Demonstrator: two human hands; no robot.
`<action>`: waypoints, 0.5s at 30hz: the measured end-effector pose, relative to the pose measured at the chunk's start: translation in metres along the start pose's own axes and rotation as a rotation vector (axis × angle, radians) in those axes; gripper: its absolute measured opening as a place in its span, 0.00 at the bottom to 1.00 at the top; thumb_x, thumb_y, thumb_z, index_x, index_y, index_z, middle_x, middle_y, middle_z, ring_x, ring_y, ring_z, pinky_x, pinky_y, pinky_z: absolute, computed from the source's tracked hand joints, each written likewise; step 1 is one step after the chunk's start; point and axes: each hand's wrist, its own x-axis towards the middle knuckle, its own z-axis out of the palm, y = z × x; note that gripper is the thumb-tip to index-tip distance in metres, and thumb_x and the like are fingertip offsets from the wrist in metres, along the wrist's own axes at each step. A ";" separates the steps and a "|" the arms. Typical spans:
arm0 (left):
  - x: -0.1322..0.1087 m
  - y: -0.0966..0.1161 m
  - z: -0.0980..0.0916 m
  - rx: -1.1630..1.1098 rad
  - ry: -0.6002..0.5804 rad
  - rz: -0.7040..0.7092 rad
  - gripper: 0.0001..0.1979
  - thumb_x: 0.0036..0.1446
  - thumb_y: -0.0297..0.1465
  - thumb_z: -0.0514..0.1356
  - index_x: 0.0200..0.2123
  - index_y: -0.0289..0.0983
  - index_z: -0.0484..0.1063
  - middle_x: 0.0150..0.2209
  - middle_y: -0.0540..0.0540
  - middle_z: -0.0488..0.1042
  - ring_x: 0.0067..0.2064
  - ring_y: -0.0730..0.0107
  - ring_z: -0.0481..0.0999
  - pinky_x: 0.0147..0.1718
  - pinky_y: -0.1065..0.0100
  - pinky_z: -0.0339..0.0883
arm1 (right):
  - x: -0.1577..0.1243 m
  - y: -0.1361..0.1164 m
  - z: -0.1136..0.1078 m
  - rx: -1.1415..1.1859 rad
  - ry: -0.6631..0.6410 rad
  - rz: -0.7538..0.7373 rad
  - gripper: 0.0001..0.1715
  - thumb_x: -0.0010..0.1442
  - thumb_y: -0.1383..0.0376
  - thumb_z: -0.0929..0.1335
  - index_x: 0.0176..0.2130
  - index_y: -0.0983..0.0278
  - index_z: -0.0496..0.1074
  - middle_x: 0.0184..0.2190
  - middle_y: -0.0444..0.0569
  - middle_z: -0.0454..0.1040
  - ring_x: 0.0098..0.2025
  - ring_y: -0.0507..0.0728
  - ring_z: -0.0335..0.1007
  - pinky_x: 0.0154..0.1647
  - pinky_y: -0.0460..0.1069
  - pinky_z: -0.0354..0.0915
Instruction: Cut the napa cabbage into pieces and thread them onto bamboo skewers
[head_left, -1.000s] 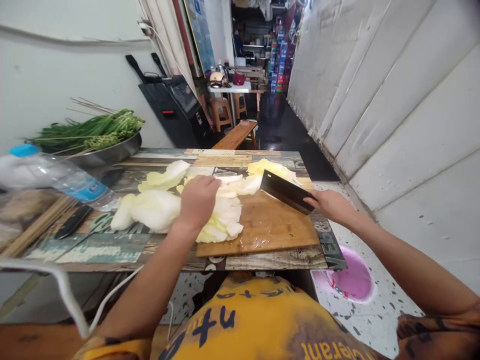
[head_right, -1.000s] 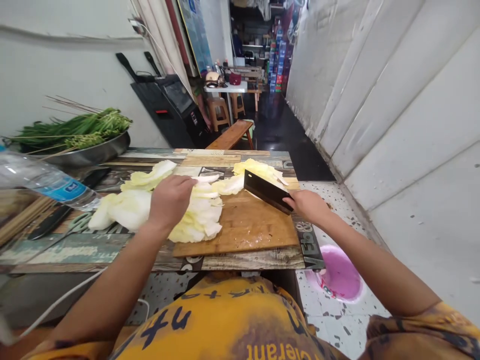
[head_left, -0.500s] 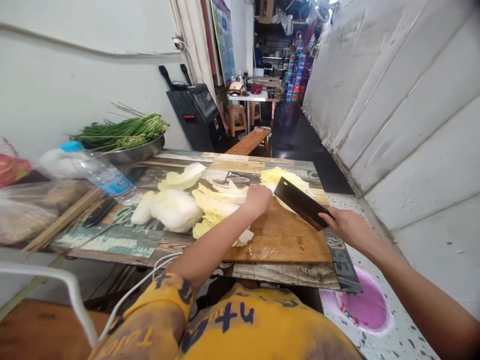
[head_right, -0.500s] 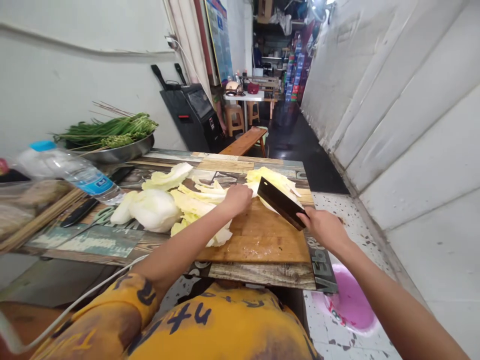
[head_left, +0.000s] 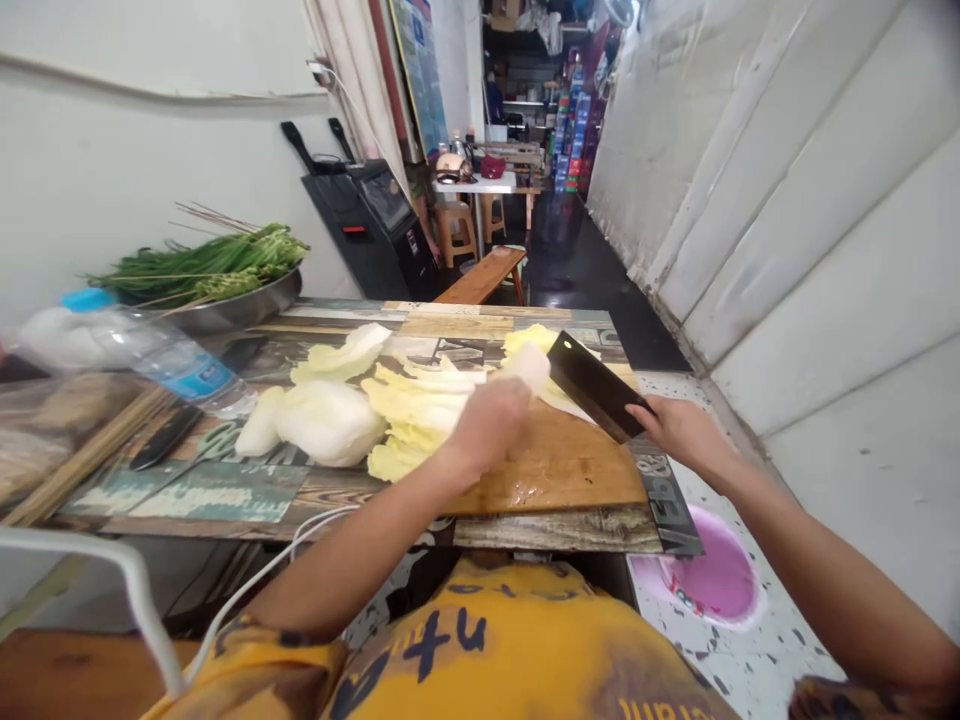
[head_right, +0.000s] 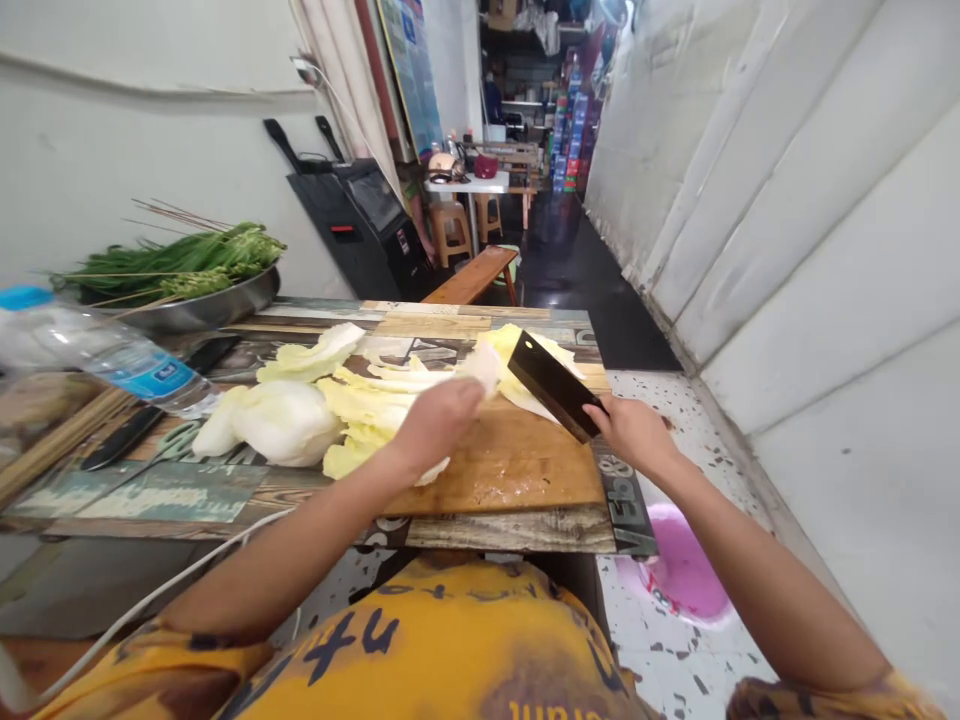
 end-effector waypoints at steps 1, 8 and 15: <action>-0.011 0.008 0.012 -0.010 -0.001 0.118 0.11 0.59 0.21 0.50 0.38 0.31 0.71 0.38 0.39 0.74 0.39 0.61 0.74 0.39 0.63 0.68 | -0.001 -0.002 -0.001 -0.004 0.002 0.000 0.23 0.67 0.55 0.56 0.33 0.64 0.71 0.29 0.52 0.77 0.32 0.58 0.73 0.28 0.48 0.53; -0.049 0.034 0.071 -0.011 0.197 0.378 0.10 0.61 0.23 0.51 0.42 0.29 0.71 0.42 0.37 0.74 0.48 0.57 0.70 0.49 0.58 0.65 | -0.030 -0.031 -0.023 -0.050 0.092 -0.072 0.22 0.68 0.55 0.56 0.34 0.65 0.69 0.26 0.51 0.76 0.28 0.57 0.71 0.26 0.48 0.49; -0.055 0.034 0.074 0.030 0.229 0.320 0.08 0.60 0.23 0.53 0.37 0.30 0.72 0.38 0.38 0.74 0.41 0.58 0.72 0.42 0.60 0.67 | -0.053 -0.042 -0.030 -0.036 0.092 -0.330 0.20 0.68 0.57 0.56 0.37 0.65 0.70 0.26 0.49 0.76 0.25 0.55 0.70 0.25 0.48 0.47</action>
